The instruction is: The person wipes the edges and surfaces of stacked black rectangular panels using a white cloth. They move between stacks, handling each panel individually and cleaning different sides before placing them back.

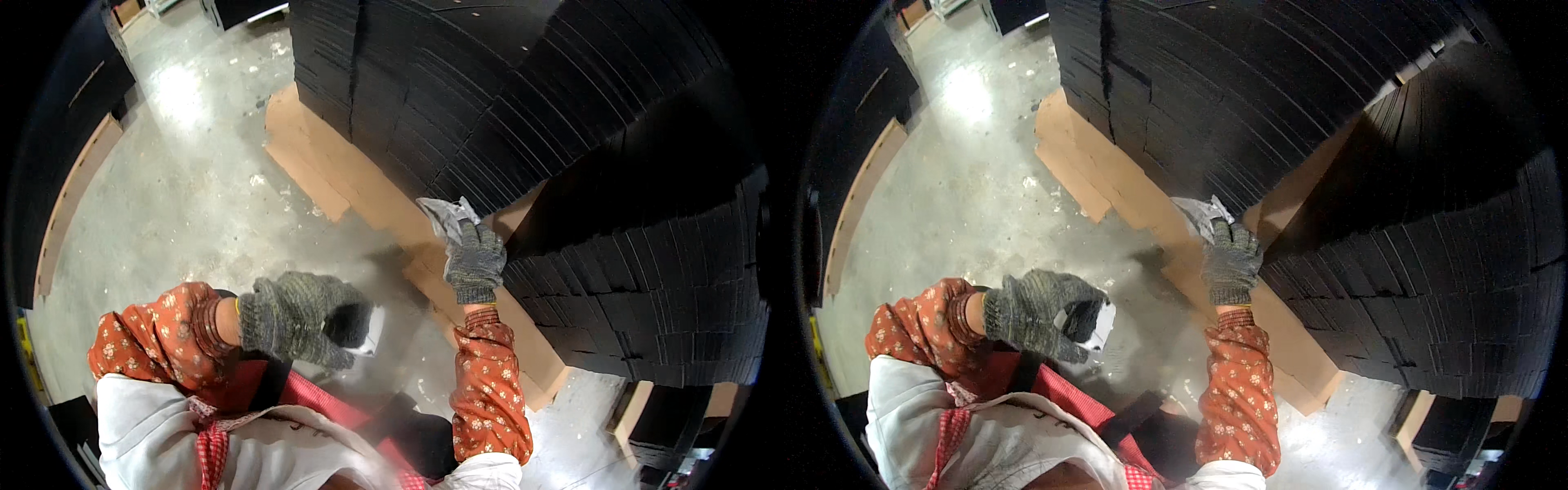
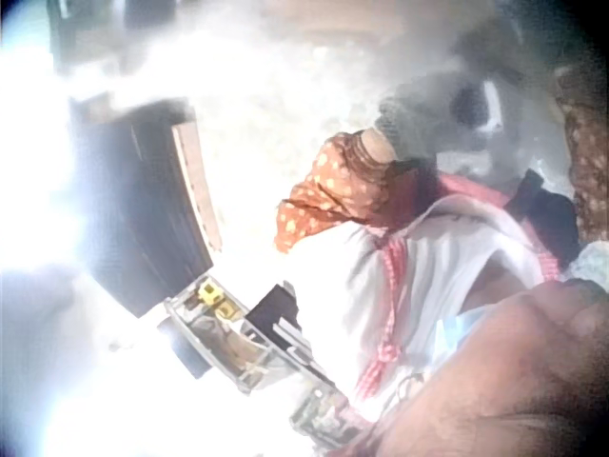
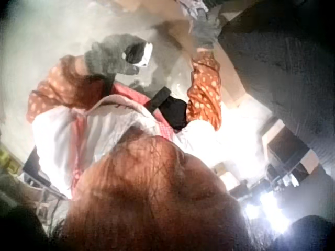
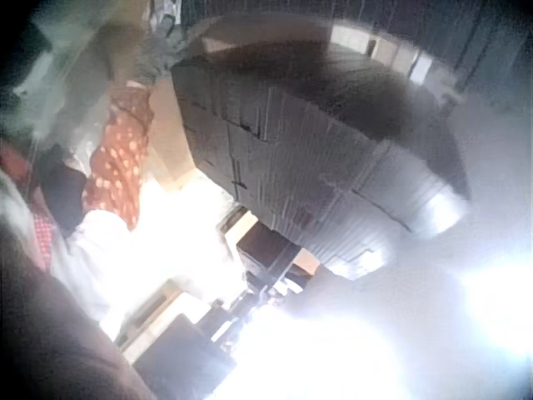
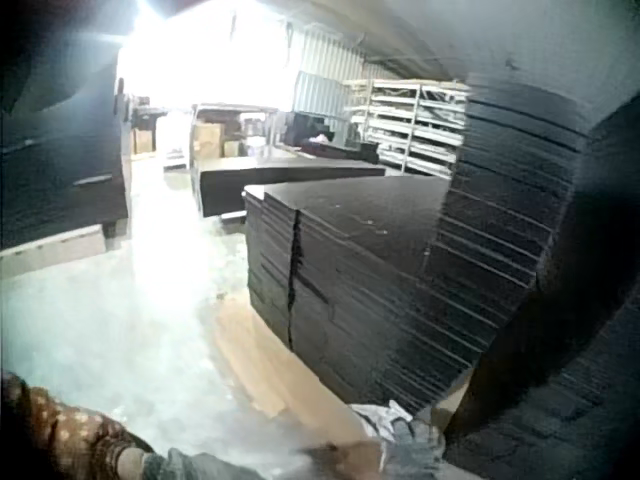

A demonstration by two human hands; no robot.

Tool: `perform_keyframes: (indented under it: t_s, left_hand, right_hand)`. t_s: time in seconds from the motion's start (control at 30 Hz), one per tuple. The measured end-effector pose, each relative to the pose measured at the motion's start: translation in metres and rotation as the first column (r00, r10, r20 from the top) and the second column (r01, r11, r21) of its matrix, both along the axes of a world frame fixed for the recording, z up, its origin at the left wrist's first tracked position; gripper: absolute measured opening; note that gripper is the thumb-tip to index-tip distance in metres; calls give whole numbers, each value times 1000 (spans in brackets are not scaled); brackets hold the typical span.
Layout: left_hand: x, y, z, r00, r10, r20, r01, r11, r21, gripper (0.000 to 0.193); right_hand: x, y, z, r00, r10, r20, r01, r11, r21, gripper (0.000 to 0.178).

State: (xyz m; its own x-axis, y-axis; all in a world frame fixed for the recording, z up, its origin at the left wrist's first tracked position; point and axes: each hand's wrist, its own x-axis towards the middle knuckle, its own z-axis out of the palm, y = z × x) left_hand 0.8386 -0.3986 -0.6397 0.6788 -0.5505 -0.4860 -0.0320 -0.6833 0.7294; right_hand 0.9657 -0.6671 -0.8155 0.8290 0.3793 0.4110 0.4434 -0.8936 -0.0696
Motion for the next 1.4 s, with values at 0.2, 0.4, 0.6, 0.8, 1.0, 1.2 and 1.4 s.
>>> perform_keyframes:
  t_s: [0.2,0.4,0.6,0.8,1.0,1.2,1.4]
  left_hand:
    - [-5,1,6,978,46,203,-37,998,-46,68]
    - [-5,3,19,976,17,219,-7,999,-48,69]
    - [-8,0,16,947,11,322,2,999,-40,69]
    - [-10,-1,2,929,39,369,-8,996,-84,72]
    - [-7,-9,8,936,225,272,-199,973,-118,79]
    - [11,-17,3,871,452,190,-371,861,-349,80]
    - [15,-41,0,804,494,-332,-595,683,-424,88]
  right_hand:
    - [-30,-37,37,967,154,201,-141,987,-81,47]
    - [0,-14,129,805,46,591,-100,993,59,37]
    - [-20,-32,52,995,34,91,-43,994,103,45]
    - [-50,-18,74,959,-21,283,-57,963,264,38]
    - [-53,-15,93,964,64,260,-133,957,257,49]
    - [-87,9,85,973,149,-175,24,692,722,59]
    - [-113,45,112,898,371,-235,-55,626,778,47]
